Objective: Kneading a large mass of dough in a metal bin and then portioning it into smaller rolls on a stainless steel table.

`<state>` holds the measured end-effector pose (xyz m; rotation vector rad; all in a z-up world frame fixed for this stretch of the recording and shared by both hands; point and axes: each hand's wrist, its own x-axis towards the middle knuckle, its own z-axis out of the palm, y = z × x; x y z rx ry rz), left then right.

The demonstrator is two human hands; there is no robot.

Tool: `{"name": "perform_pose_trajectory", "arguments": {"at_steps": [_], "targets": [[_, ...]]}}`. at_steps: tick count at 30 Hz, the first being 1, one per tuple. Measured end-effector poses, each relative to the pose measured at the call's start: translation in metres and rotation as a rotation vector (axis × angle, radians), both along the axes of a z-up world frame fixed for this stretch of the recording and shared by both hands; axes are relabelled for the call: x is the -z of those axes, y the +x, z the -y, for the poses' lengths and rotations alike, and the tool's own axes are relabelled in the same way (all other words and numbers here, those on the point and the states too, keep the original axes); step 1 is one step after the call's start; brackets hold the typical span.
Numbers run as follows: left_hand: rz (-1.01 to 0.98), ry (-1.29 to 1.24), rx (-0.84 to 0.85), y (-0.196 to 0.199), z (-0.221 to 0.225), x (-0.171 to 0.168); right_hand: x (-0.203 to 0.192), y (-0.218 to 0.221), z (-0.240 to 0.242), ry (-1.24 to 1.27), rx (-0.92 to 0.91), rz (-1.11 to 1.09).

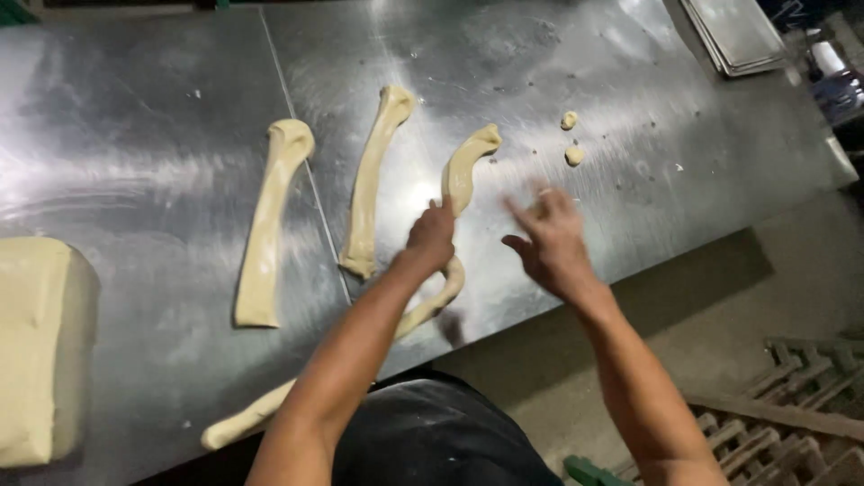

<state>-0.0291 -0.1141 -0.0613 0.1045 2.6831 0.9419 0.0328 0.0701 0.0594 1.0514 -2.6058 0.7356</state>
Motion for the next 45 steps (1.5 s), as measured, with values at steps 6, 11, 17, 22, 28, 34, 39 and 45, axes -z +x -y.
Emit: {"name": "perform_pose_trajectory", "arguments": {"at_steps": [6,11,17,22,28,34,39,45], "targets": [[-0.608,0.797,0.195,0.042,0.02,-0.044,-0.025,0.033,0.033,-0.256,0.211,0.175],[-0.331,0.667,0.248,0.062,0.014,-0.056,-0.037,0.048,0.061,-0.377,0.445,0.232],[-0.512,0.285,0.329,0.092,0.013,-0.084,0.01,0.07,0.084,-0.367,0.618,0.065],[-0.71,0.13,0.351,0.055,0.039,-0.018,0.037,0.07,0.092,-0.732,0.706,0.595],[-0.106,0.051,-0.011,0.001,0.105,0.029,-0.005,0.04,0.1,-0.28,0.357,0.378],[-0.543,0.401,0.304,0.026,0.053,-0.024,0.009,0.007,0.072,0.077,0.263,-0.378],[-0.365,0.672,0.05,0.035,0.006,-0.005,0.014,-0.005,0.017,-0.448,0.345,0.337],[-0.344,0.292,0.054,0.032,-0.047,-0.083,0.04,-0.03,-0.005,-0.398,0.023,0.204]]}}
